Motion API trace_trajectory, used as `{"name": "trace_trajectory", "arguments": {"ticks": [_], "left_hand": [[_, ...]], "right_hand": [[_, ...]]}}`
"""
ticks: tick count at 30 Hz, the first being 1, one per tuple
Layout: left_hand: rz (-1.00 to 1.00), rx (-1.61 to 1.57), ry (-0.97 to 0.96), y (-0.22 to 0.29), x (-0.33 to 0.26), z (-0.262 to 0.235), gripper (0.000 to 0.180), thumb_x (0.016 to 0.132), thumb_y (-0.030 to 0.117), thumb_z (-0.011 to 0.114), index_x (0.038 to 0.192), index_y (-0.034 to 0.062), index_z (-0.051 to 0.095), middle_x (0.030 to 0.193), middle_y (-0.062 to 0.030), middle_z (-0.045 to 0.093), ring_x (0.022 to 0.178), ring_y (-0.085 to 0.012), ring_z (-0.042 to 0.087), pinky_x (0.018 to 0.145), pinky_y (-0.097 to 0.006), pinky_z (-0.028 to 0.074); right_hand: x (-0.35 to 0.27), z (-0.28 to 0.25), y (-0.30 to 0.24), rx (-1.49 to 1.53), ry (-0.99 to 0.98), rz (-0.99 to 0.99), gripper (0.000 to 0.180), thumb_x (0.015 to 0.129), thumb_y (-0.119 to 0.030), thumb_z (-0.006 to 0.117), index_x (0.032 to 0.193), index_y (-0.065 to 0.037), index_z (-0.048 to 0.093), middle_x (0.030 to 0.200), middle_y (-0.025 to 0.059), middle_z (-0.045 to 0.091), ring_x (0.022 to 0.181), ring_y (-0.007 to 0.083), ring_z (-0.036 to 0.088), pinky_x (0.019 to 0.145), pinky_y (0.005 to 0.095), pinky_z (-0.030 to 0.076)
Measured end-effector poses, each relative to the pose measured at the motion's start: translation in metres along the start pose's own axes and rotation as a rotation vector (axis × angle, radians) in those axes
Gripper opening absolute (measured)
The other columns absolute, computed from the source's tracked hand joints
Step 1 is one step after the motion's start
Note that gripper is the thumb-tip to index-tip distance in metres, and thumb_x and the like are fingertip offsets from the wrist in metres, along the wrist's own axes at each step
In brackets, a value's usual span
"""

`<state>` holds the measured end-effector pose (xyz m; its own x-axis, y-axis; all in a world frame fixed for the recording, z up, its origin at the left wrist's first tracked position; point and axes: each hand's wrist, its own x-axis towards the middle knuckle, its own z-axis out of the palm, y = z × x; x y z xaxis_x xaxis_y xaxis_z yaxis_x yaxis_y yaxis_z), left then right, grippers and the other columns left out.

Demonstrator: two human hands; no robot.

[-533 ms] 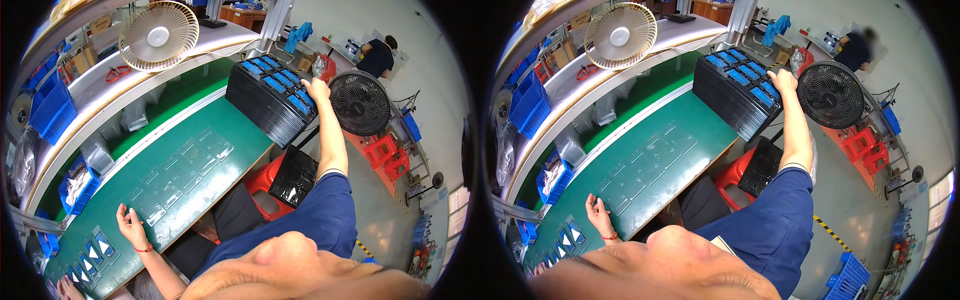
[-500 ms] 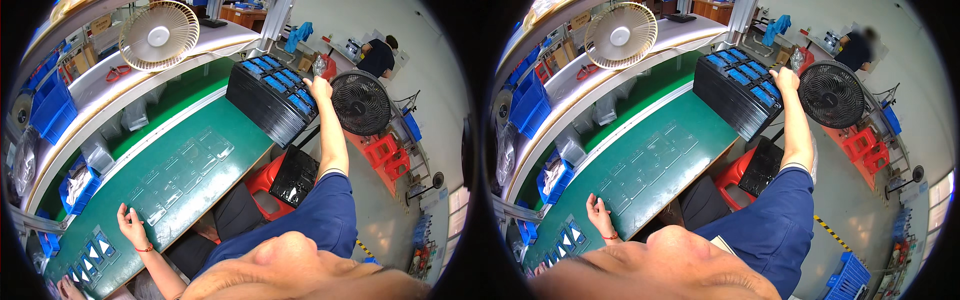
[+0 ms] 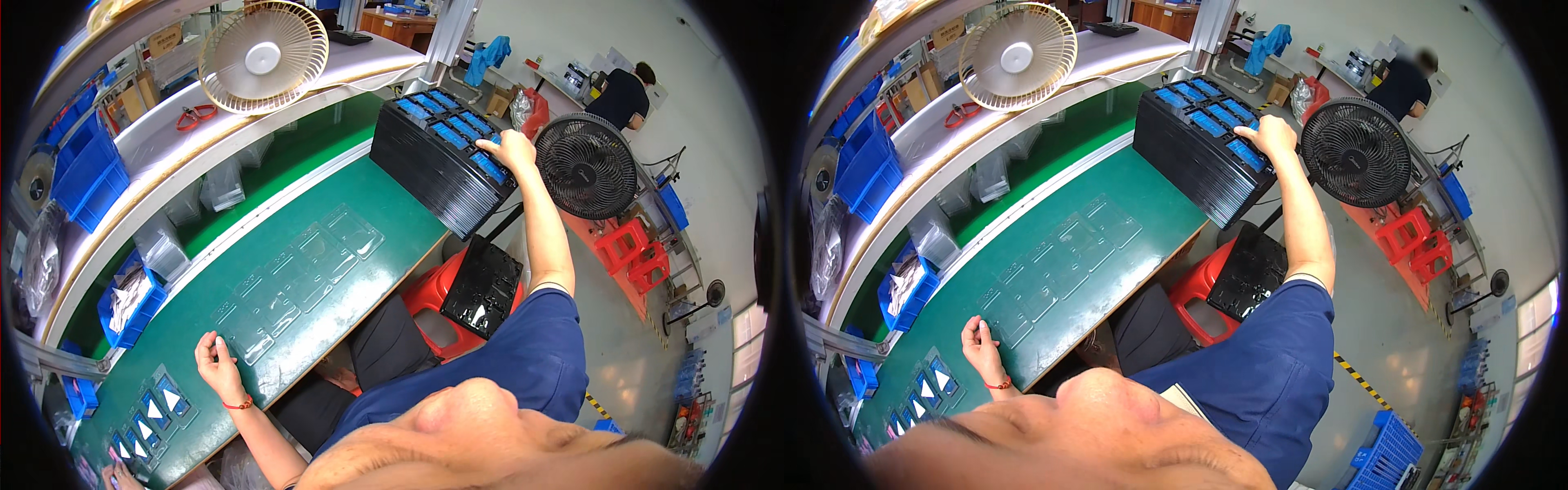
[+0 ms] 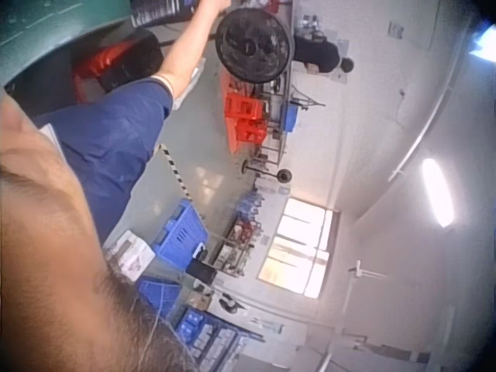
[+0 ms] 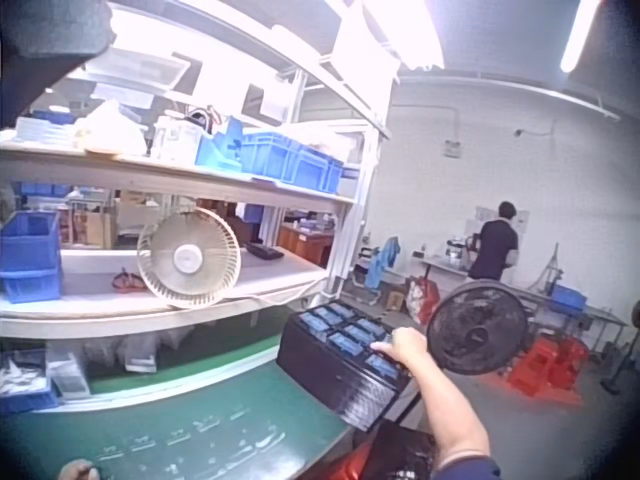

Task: Picking small blue electronic or hardware components and placing them into individual clear plastic cases at a factory workbench.

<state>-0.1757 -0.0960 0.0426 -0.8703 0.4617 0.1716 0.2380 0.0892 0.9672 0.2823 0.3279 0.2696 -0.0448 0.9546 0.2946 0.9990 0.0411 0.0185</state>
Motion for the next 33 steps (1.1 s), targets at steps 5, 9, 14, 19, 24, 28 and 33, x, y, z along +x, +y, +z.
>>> {"name": "trace_trajectory", "arguments": {"ticks": [5, 9, 14, 19, 24, 28, 33], "left_hand": [[0.018, -0.019, 0.006, -0.001, 0.000, 0.001, 0.013, 0.089, 0.006, 0.060, 0.099, 0.0012, 0.066, 0.113, -0.0082, 0.056, 0.068, -0.0042, 0.050, 0.047, -0.017, 0.045], [0.031, -0.016, 0.017, 0.003, -0.002, 0.003, 0.012, 0.088, 0.007, 0.060, 0.097, 0.0013, 0.066, 0.113, -0.0086, 0.057, 0.068, -0.0045, 0.050, 0.046, -0.017, 0.045], [0.041, -0.007, 0.031, 0.000, -0.001, 0.002, 0.010, 0.088, 0.007, 0.061, 0.095, 0.0011, 0.066, 0.111, -0.0087, 0.058, 0.068, -0.0050, 0.051, 0.045, -0.017, 0.044], [0.029, 0.015, 0.042, 0.004, -0.001, 0.004, 0.009, 0.089, 0.006, 0.060, 0.093, 0.0006, 0.066, 0.111, -0.0082, 0.058, 0.069, -0.0054, 0.053, 0.045, -0.017, 0.045], [0.054, 0.018, 0.050, -0.002, 0.002, 0.005, 0.009, 0.088, 0.006, 0.061, 0.092, 0.0002, 0.066, 0.110, -0.0079, 0.058, 0.069, -0.0057, 0.054, 0.045, -0.017, 0.045], [0.000, 0.031, 0.080, 0.007, -0.006, 0.000, 0.008, 0.087, 0.005, 0.062, 0.090, -0.0001, 0.067, 0.108, -0.0092, 0.059, 0.073, -0.0082, 0.056, 0.051, -0.020, 0.049], [0.116, 0.087, 0.086, 0.001, -0.001, 0.009, 0.007, 0.083, 0.003, 0.064, 0.087, -0.0018, 0.067, 0.099, -0.0129, 0.062, 0.083, -0.0171, 0.061, 0.072, -0.026, 0.051]], "right_hand": [[-0.024, -0.008, -0.014, 0.050, 0.009, -0.004, 0.077, 0.065, -0.073, 0.065, 0.082, 0.001, 0.068, 0.087, 0.0199, 0.068, 0.084, 0.0330, 0.068, 0.073, 0.0424, 0.053], [-0.029, 0.000, -0.017, 0.092, -0.010, -0.037, 0.081, 0.062, -0.076, 0.065, 0.084, 0.002, 0.068, 0.091, 0.0197, 0.068, 0.091, 0.0321, 0.066, 0.081, 0.0430, 0.050], [-0.032, -0.010, -0.026, 0.137, -0.158, -0.006, 0.077, 0.063, -0.075, 0.065, 0.086, -0.001, 0.070, 0.091, 0.0182, 0.069, 0.090, 0.0315, 0.066, 0.081, 0.0419, 0.049], [0.001, -0.023, -0.010, 0.144, -0.176, -0.098, 0.075, 0.062, -0.070, 0.070, 0.085, 0.002, 0.070, 0.089, 0.0213, 0.068, 0.085, 0.0311, 0.068, 0.077, 0.0392, 0.052], [0.098, 0.018, 0.004, 0.220, 0.105, -0.082, 0.080, 0.065, -0.072, 0.066, 0.076, 0.007, 0.067, 0.082, 0.0263, 0.067, 0.081, 0.0362, 0.067, 0.074, 0.0424, 0.051], [0.119, 0.046, -0.021, 0.087, 0.022, -0.081, 0.093, 0.061, -0.078, 0.065, 0.104, 0.004, 0.065, 0.108, 0.0233, 0.064, 0.107, 0.0352, 0.061, 0.089, 0.0436, 0.048], [0.143, 0.055, 0.010, 0.154, -0.099, -0.126, 0.103, 0.057, -0.078, 0.067, 0.108, 0.011, 0.061, 0.110, 0.0312, 0.060, 0.107, 0.0377, 0.060, 0.090, 0.0418, 0.048]]}}
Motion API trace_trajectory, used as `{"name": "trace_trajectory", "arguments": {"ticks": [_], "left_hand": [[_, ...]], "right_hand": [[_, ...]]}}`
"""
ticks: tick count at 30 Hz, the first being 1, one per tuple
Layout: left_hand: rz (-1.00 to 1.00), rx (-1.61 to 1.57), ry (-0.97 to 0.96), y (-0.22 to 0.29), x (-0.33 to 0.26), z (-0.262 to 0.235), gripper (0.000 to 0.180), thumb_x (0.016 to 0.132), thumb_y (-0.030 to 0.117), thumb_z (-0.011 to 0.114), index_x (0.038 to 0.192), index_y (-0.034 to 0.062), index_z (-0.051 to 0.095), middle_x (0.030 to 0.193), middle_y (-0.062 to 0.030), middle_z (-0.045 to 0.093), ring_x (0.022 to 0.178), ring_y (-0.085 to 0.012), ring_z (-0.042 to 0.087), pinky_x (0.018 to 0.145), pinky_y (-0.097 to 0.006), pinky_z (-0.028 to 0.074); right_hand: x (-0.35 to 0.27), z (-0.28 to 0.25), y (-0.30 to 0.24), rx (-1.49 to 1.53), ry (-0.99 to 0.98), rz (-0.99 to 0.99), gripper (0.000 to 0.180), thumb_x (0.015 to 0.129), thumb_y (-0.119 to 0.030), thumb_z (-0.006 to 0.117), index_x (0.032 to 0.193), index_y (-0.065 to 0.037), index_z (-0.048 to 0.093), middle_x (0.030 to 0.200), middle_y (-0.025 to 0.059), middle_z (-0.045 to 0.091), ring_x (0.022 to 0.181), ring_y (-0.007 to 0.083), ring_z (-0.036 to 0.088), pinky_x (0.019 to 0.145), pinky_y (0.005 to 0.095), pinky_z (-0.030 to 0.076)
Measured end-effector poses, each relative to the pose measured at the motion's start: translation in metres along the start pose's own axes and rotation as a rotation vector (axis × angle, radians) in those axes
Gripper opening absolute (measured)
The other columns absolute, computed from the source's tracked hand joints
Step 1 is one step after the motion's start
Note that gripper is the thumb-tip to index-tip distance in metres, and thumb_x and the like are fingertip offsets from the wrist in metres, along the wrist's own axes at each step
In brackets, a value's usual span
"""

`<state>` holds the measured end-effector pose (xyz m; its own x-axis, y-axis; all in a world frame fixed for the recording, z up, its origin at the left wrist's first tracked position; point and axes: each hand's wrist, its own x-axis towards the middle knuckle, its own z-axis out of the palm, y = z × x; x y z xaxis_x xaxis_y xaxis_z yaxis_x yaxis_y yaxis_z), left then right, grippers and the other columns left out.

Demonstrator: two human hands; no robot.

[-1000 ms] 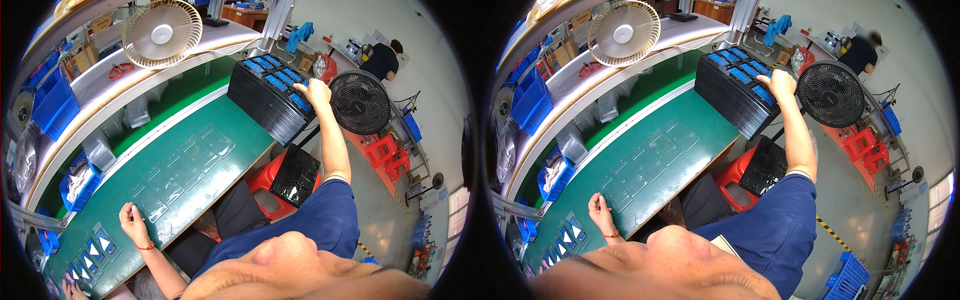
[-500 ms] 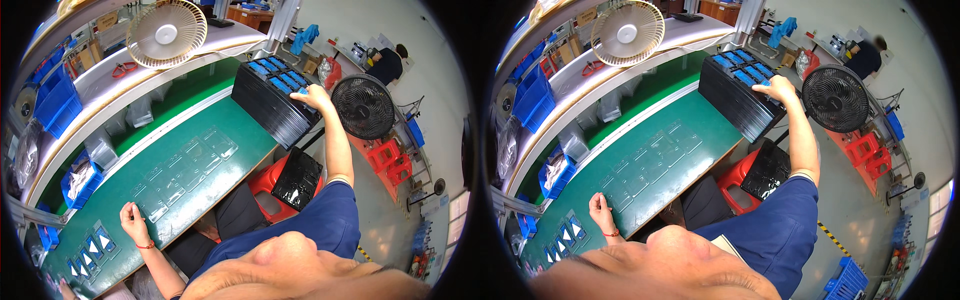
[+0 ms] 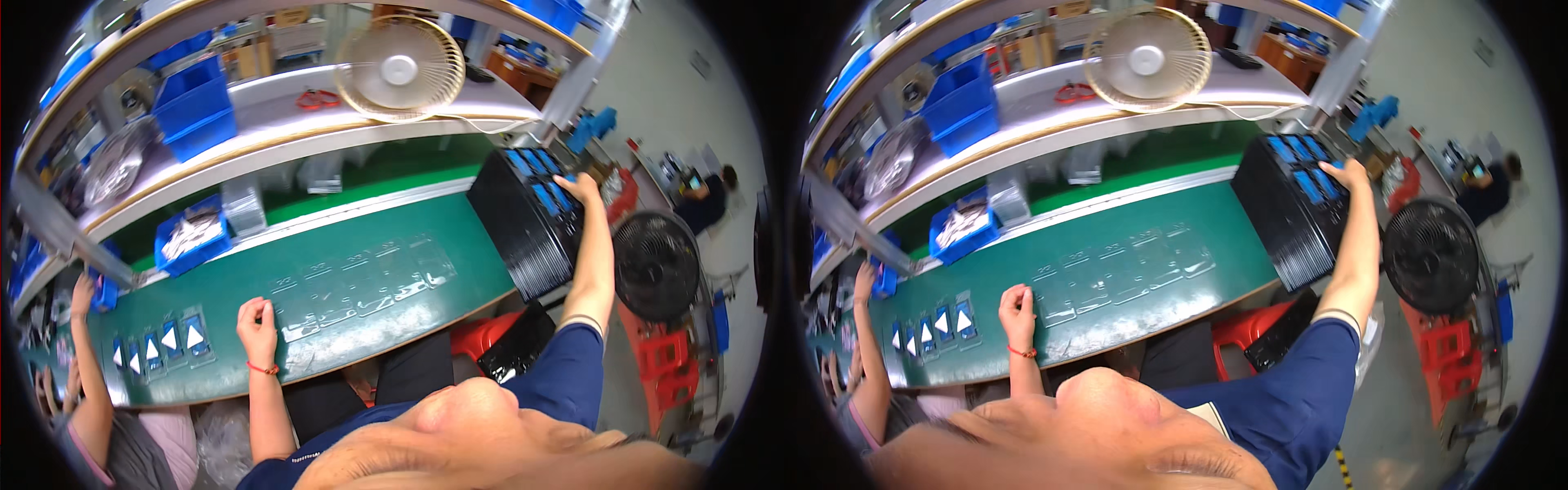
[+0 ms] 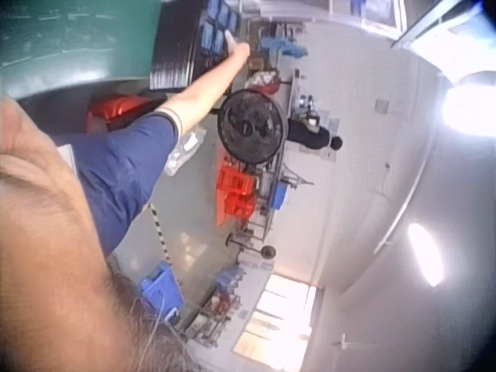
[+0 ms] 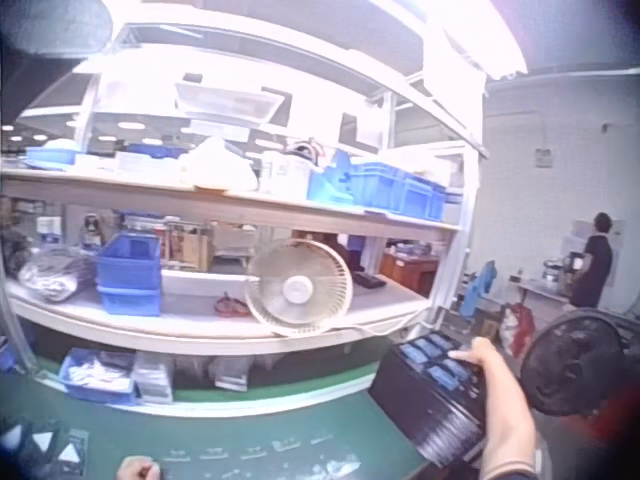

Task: Picking small blue electronic or hardware components and placing them into individual clear plastic cases at a factory workbench.

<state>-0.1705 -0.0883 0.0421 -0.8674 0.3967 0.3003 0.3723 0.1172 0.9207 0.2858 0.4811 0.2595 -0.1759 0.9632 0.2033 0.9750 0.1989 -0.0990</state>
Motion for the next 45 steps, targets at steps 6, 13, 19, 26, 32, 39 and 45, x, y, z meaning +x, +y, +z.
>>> {"name": "trace_trajectory", "arguments": {"ticks": [6, 13, 19, 26, 32, 39, 45], "left_hand": [[0.003, 0.024, 0.028, 0.005, -0.004, -0.005, 0.007, 0.083, 0.004, 0.065, 0.086, -0.0014, 0.067, 0.098, -0.0117, 0.063, 0.077, -0.0147, 0.060, 0.070, -0.025, 0.050], [0.036, 0.022, 0.019, 0.000, -0.002, -0.004, 0.007, 0.083, 0.005, 0.065, 0.087, -0.0011, 0.067, 0.099, -0.0119, 0.063, 0.081, -0.0151, 0.059, 0.070, -0.025, 0.048], [-0.009, 0.037, -0.006, 0.001, 0.001, -0.003, 0.007, 0.085, 0.005, 0.064, 0.087, -0.0014, 0.067, 0.101, -0.0109, 0.061, 0.073, -0.0112, 0.054, 0.065, -0.024, 0.046], [0.130, 0.052, 0.021, -0.017, 0.002, -0.003, 0.009, 0.087, 0.010, 0.064, 0.088, 0.0014, 0.068, 0.103, -0.0083, 0.061, 0.065, -0.0059, 0.054, 0.042, -0.017, 0.043], [0.028, 0.025, 0.020, 0.000, -0.002, -0.007, 0.008, 0.084, 0.005, 0.065, 0.088, -0.0009, 0.067, 0.099, -0.0119, 0.063, 0.080, -0.0153, 0.059, 0.070, -0.026, 0.048], [0.049, 0.016, 0.063, 0.001, -0.004, -0.005, 0.006, 0.083, 0.004, 0.065, 0.085, -0.0009, 0.068, 0.097, -0.0114, 0.063, 0.077, -0.0147, 0.060, 0.068, -0.025, 0.050], [0.104, -0.091, 0.177, 0.027, -0.008, 0.004, 0.006, 0.085, 0.004, 0.063, 0.086, -0.0013, 0.066, 0.091, -0.0093, 0.064, 0.081, -0.0161, 0.060, 0.072, -0.027, 0.048]], "right_hand": [[0.000, -0.001, -0.016, -0.001, -0.070, 0.089, 0.095, 0.060, -0.072, 0.070, 0.112, 0.007, 0.060, 0.110, 0.0284, 0.062, 0.106, 0.0374, 0.061, 0.091, 0.0425, 0.047], [-0.001, -0.009, -0.026, -0.134, -0.025, 0.023, 0.095, 0.061, -0.074, 0.068, 0.104, 0.010, 0.062, 0.110, 0.0290, 0.061, 0.106, 0.0380, 0.060, 0.088, 0.0445, 0.049], [-0.032, -0.012, -0.035, 0.007, 0.148, 0.104, 0.084, 0.060, -0.067, 0.075, 0.106, 0.001, 0.060, 0.108, 0.0230, 0.064, 0.105, 0.0343, 0.061, 0.088, 0.0411, 0.048], [-0.047, -0.031, -0.072, 0.046, 0.114, 0.143, 0.078, 0.060, -0.065, 0.075, 0.099, 0.001, 0.066, 0.105, 0.0224, 0.066, 0.101, 0.0340, 0.063, 0.086, 0.0417, 0.050], [-0.037, -0.015, -0.071, -0.079, 0.007, 0.004, 0.096, 0.059, -0.075, 0.069, 0.108, 0.008, 0.062, 0.114, 0.0254, 0.061, 0.109, 0.0357, 0.059, 0.090, 0.0432, 0.048], [-0.043, -0.016, -0.068, 0.128, -0.040, -0.013, 0.091, 0.057, -0.065, 0.076, 0.102, 0.013, 0.062, 0.109, 0.0296, 0.062, 0.104, 0.0356, 0.062, 0.087, 0.0402, 0.049], [-0.082, -0.044, -0.089, -0.014, 0.391, 0.059, 0.075, 0.066, -0.060, 0.072, 0.095, 0.008, 0.064, 0.094, 0.0265, 0.066, 0.093, 0.0364, 0.065, 0.079, 0.0446, 0.050]]}}
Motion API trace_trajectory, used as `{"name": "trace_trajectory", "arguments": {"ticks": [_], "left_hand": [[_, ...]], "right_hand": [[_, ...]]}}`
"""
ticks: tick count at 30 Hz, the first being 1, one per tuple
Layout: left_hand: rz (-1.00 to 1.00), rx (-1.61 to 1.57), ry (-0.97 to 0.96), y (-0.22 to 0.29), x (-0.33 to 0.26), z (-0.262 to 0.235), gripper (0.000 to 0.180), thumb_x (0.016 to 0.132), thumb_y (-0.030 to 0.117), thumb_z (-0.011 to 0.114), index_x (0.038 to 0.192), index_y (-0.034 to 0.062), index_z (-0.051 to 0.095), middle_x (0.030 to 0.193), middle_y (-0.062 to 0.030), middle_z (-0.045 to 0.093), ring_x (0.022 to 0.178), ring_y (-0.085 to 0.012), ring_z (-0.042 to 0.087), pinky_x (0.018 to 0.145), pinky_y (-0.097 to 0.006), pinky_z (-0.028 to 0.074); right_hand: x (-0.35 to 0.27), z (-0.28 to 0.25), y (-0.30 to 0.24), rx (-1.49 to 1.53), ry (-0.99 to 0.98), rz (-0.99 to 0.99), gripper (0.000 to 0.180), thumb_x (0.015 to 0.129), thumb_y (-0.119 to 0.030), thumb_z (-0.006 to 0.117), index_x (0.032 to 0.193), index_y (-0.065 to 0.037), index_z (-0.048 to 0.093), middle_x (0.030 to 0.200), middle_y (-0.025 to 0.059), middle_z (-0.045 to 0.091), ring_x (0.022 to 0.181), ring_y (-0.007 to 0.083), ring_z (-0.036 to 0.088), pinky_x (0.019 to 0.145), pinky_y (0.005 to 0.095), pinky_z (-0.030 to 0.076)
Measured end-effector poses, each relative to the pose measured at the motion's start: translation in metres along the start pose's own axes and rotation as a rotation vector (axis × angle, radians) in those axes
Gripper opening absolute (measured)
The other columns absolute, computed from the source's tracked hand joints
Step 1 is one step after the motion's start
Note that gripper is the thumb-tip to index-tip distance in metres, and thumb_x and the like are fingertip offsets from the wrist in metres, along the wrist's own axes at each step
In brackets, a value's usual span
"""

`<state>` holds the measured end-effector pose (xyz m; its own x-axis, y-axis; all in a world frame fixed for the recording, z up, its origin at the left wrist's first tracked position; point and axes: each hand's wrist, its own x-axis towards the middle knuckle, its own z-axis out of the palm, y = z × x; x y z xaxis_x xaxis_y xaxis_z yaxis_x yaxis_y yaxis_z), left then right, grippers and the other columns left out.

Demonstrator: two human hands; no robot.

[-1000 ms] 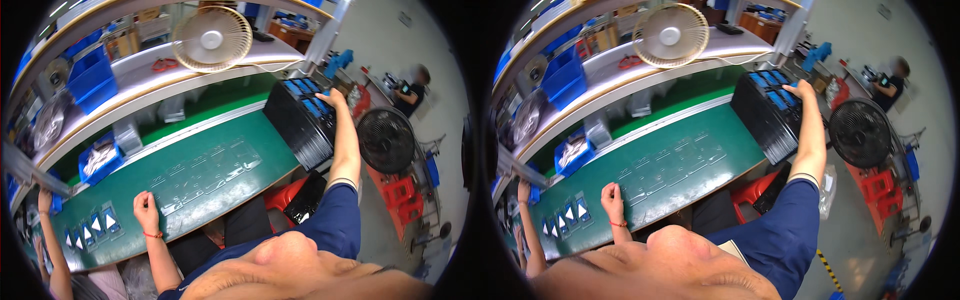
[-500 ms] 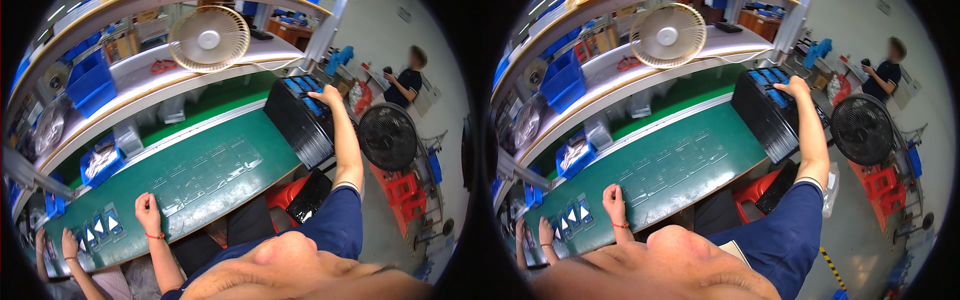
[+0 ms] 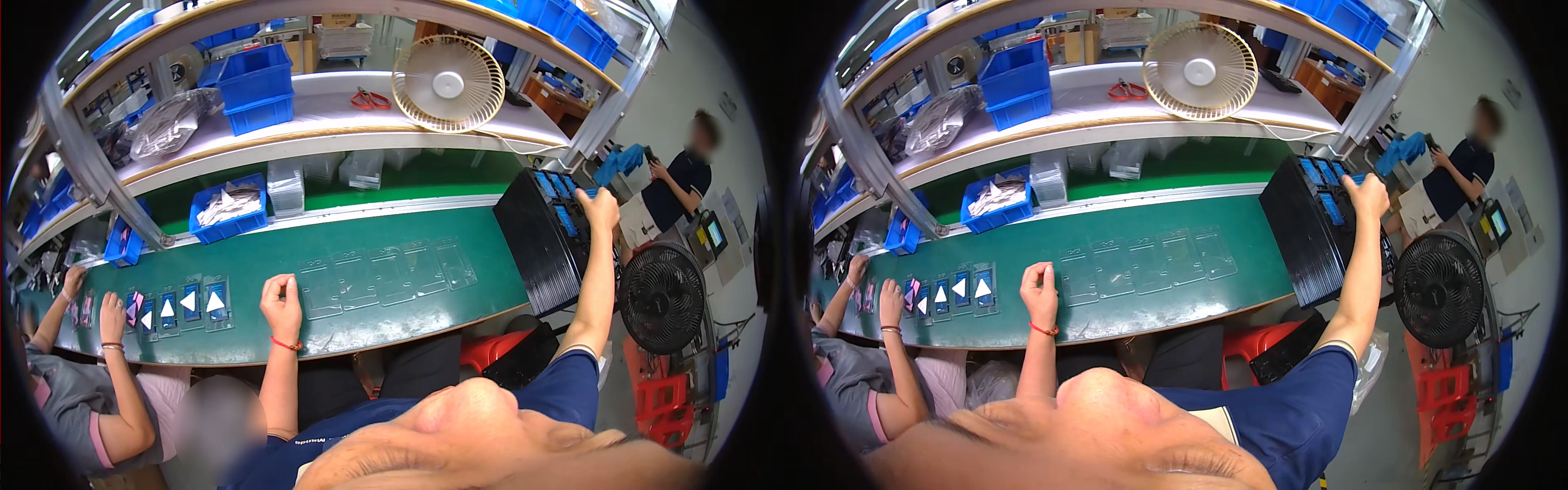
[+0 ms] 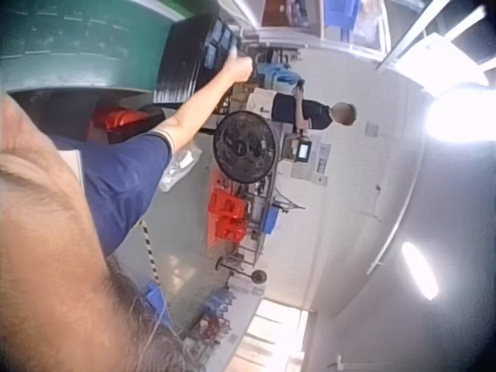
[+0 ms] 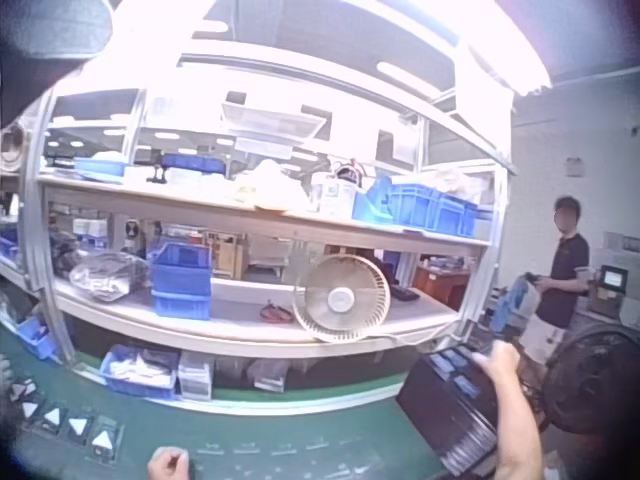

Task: Picking small blue electronic or hardware components and placing them into individual clear plastic cases at a factory workbench.

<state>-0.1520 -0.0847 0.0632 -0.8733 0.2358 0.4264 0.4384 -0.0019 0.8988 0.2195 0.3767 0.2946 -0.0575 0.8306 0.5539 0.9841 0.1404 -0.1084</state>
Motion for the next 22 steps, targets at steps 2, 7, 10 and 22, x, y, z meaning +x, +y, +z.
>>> {"name": "trace_trajectory", "arguments": {"ticks": [2, 7, 10, 22], "left_hand": [[-0.005, -0.069, -0.024, 0.021, -0.010, 0.009, 0.006, 0.086, 0.004, 0.062, 0.085, -0.0006, 0.066, 0.089, -0.0085, 0.064, 0.083, -0.0174, 0.060, 0.074, -0.029, 0.048], [-0.369, -0.545, -0.661, 0.064, -0.059, 0.057, 0.034, 0.081, 0.004, 0.070, 0.114, 0.0022, 0.062, 0.112, -0.0094, 0.060, 0.094, -0.0133, 0.059, 0.078, -0.026, 0.051], [-0.580, -0.936, -0.935, 0.079, -0.075, 0.082, 0.069, 0.081, 0.001, 0.068, 0.141, 0.0065, 0.033, 0.129, -0.0121, 0.049, 0.117, -0.0217, 0.051, 0.091, -0.037, 0.050], [-0.856, -1.092, -0.661, 0.051, -0.064, -0.010, 0.045, 0.089, 0.004, 0.060, 0.131, 0.0029, 0.042, 0.118, -0.0136, 0.057, 0.109, -0.0262, 0.060, 0.089, -0.041, 0.055]], "right_hand": [[-0.021, -0.015, -0.021, 0.067, 0.170, -0.002, 0.063, 0.070, -0.051, 0.074, 0.091, 0.007, 0.064, 0.092, 0.0220, 0.068, 0.084, 0.0296, 0.068, 0.073, 0.0412, 0.051], [-0.162, -0.048, -0.121, 1.171, -0.287, -0.275, 0.028, 0.071, -0.025, 0.076, 0.077, -0.002, 0.061, 0.065, -0.0003, 0.056, 0.057, 0.0082, 0.053, 0.049, 0.0251, 0.044], [-0.258, -0.013, -0.175, 1.229, -0.758, -0.307, 0.030, 0.071, -0.025, 0.079, 0.077, 0.000, 0.064, 0.065, 0.0034, 0.062, 0.060, 0.0086, 0.057, 0.054, 0.0278, 0.048], [-0.341, 0.015, -0.254, 1.418, -1.674, -0.499, 0.025, 0.093, -0.013, 0.057, 0.116, -0.002, 0.057, 0.096, 0.0058, 0.064, 0.086, 0.0129, 0.059, 0.078, 0.0262, 0.050]]}}
